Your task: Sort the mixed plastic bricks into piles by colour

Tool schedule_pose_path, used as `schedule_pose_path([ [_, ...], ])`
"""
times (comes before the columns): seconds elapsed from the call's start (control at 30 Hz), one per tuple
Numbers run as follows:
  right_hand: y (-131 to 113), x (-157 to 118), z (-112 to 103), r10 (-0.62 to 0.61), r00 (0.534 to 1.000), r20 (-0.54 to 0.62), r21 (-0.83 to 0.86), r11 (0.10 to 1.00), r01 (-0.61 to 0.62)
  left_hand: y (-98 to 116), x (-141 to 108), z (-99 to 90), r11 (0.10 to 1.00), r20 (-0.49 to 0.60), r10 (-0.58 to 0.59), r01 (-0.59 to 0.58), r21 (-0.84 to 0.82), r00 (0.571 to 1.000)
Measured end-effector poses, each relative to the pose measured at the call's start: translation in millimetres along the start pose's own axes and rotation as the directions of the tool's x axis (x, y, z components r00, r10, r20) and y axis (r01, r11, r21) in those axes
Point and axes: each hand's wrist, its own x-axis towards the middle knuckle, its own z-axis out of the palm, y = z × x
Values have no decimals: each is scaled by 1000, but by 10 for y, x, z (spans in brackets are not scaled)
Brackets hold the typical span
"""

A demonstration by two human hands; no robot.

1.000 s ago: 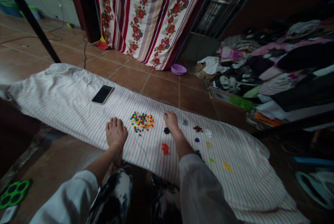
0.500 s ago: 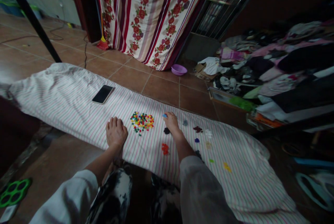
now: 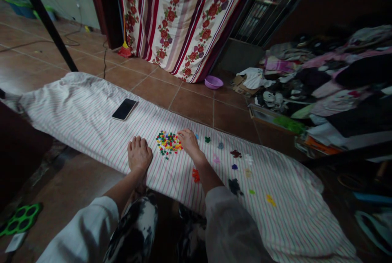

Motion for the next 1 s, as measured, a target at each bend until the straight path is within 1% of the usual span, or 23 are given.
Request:
schedule_pose_path([
  [0.1,-251,59,114,-83,994,67,5,997,82,1,5,0,1000,-6,1,-1,12,1000],
  [0.17,-371,93,172,-86,991,107,-35,995,90,0,7,3,1000,-10,3,-3,13,1000],
  [0.27,-464,144,206,-3,990,144,-142,990,23,-5,4,10,1000,-17,11,-10,17,1000],
  [0.37,-492,190,175,76,980,183,-233,972,-32,-10,-1,20,999,-26,24,-23,31,999],
  [0.47,-511,228,125,135,961,241,-281,958,-64,-11,-3,30,999,-34,29,-27,47,999],
  [0.57,-544,255,104,183,946,269,-310,946,-95,-10,0,35,998,-35,26,-24,49,999],
  [0.67,-572,264,119,206,943,262,-319,940,-117,-10,1,33,999,-33,26,-25,46,999],
  [0.77,-571,247,149,200,954,223,-294,947,-130,-11,1,35,999,-35,23,-21,38,999],
  [0.87,-533,216,177,173,968,184,-233,964,-129,-15,0,48,999,-38,22,-21,31,999],
  [1.0,-446,182,210,134,981,140,-102,987,-120,-25,-3,72,999,-39,21,-19,34,999],
])
